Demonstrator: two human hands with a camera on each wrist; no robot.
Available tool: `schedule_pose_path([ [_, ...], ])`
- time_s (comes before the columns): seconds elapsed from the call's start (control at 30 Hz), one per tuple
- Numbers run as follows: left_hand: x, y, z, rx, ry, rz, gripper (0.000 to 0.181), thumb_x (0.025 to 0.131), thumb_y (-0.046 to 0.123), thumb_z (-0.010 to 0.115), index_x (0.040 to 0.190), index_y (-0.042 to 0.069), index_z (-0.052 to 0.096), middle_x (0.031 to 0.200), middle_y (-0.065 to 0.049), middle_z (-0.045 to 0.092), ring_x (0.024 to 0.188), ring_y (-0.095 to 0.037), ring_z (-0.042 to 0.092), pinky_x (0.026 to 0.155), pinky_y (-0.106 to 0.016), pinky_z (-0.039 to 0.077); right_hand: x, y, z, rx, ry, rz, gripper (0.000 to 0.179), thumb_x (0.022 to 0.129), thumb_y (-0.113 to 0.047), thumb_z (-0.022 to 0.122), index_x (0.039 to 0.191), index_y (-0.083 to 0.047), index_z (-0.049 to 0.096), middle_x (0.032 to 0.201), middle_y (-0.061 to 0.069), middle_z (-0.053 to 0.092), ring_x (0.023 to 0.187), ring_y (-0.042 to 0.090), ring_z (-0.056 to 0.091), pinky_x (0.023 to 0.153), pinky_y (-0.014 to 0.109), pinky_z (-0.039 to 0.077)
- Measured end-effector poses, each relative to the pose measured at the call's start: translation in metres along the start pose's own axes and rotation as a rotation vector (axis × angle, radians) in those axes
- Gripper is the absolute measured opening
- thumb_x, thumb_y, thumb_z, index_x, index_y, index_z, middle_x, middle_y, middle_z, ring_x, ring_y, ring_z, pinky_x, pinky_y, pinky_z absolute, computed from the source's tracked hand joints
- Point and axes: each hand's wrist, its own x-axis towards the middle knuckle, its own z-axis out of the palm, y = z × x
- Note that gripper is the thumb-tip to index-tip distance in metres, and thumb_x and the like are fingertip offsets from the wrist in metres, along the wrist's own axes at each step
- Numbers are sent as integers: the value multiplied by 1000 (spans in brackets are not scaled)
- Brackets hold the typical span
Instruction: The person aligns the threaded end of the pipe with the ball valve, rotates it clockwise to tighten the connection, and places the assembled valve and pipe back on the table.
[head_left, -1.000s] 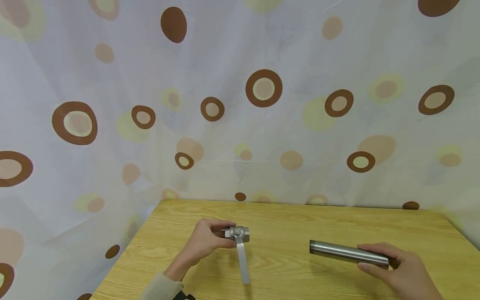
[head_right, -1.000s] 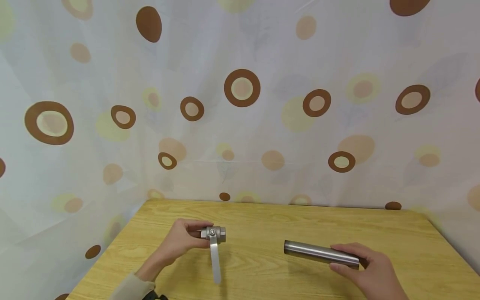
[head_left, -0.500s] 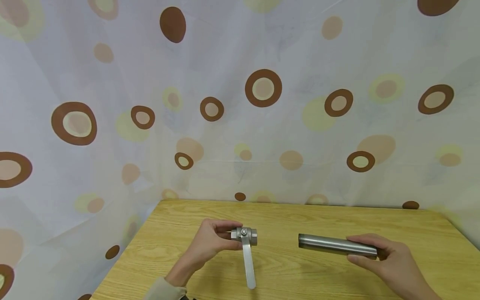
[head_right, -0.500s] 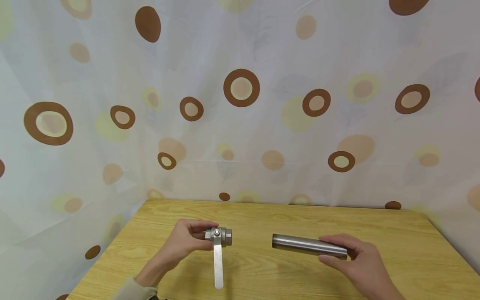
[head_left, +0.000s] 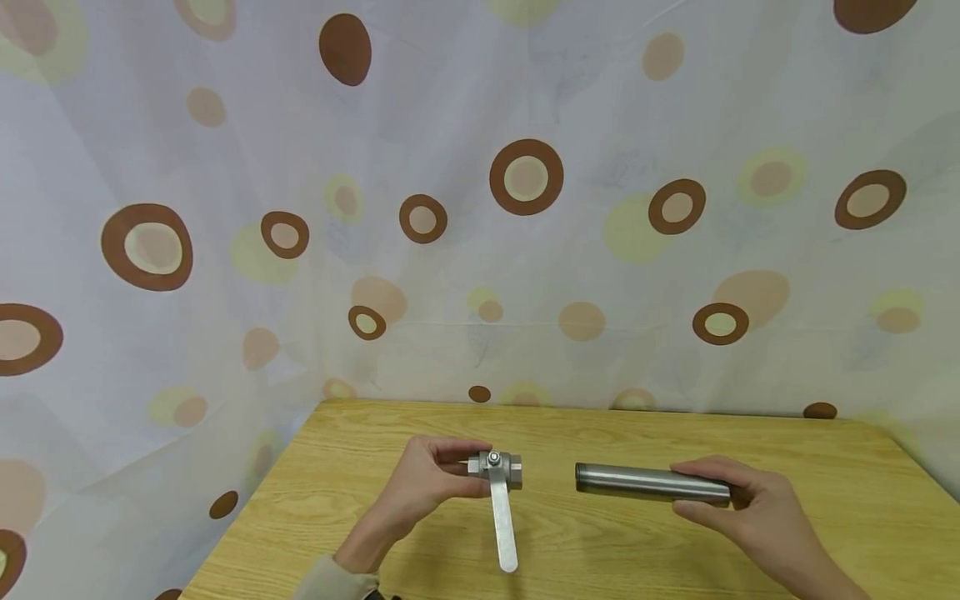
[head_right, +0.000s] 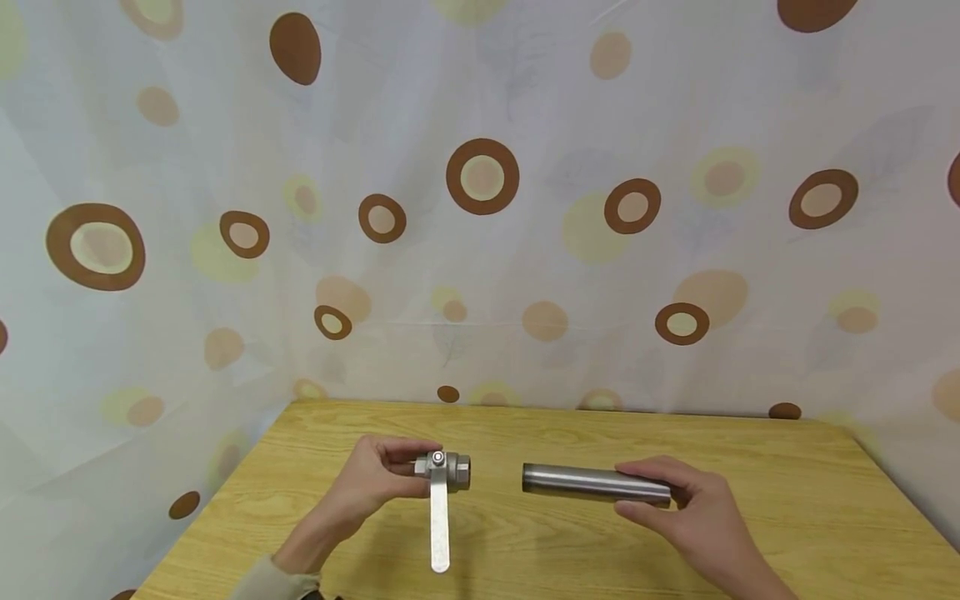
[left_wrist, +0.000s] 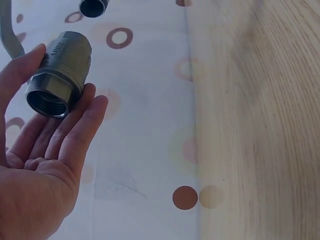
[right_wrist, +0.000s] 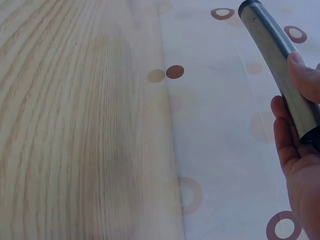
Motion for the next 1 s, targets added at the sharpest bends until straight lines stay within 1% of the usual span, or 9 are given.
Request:
schedule_pose_path([
  [0.27, 1, 4, 2, -9, -6, 7, 42, 80, -5, 86, 121, -7, 75, 116, -19, 76, 105, -33, 75, 87, -42, 64, 4, 1, 2, 30, -6, -21, 40, 85, 7, 83, 124, -1, 76, 113, -5, 75, 90, 12, 68, 66, 24, 58],
  [0.47, 2, 5, 4, 1, -18, 17, 42, 81, -5, 86, 122, -7, 75, 116, -19, 75, 104, -34, 75, 86, -41, 64, 6, 1, 6, 66, -17, -53, 41, 84, 9, 83, 123, 1, 76, 113, -2, 75, 88, 12, 67, 60, 27, 54],
  [0.7, 4, 6, 7, -1, -28, 20, 42, 81, -5, 86, 121, -8, 75, 115, -19, 76, 101, -33, 76, 85, -41, 65, 8, 0, 12, 101, -30, -80, 42, 84, 10, 83, 124, 1, 76, 113, 0, 75, 88, 12, 67, 58, 28, 54],
  [0.93, 4, 6, 10, -12, -31, 16, 41, 81, -6, 85, 121, -8, 75, 113, -20, 76, 101, -32, 76, 85, -41, 65, 10, -5, 19, 118, -39, -96, 41, 83, 10, 83, 123, 2, 76, 113, 0, 75, 89, 13, 68, 62, 26, 59],
  [1.0, 4, 5, 10, -13, -33, 13, 41, 81, -5, 85, 121, -8, 75, 113, -20, 76, 101, -32, 76, 85, -41, 65, 10, -6, 21, 117, -35, -98, 41, 83, 10, 83, 123, 2, 76, 112, 1, 75, 88, 13, 67, 63, 26, 59],
])
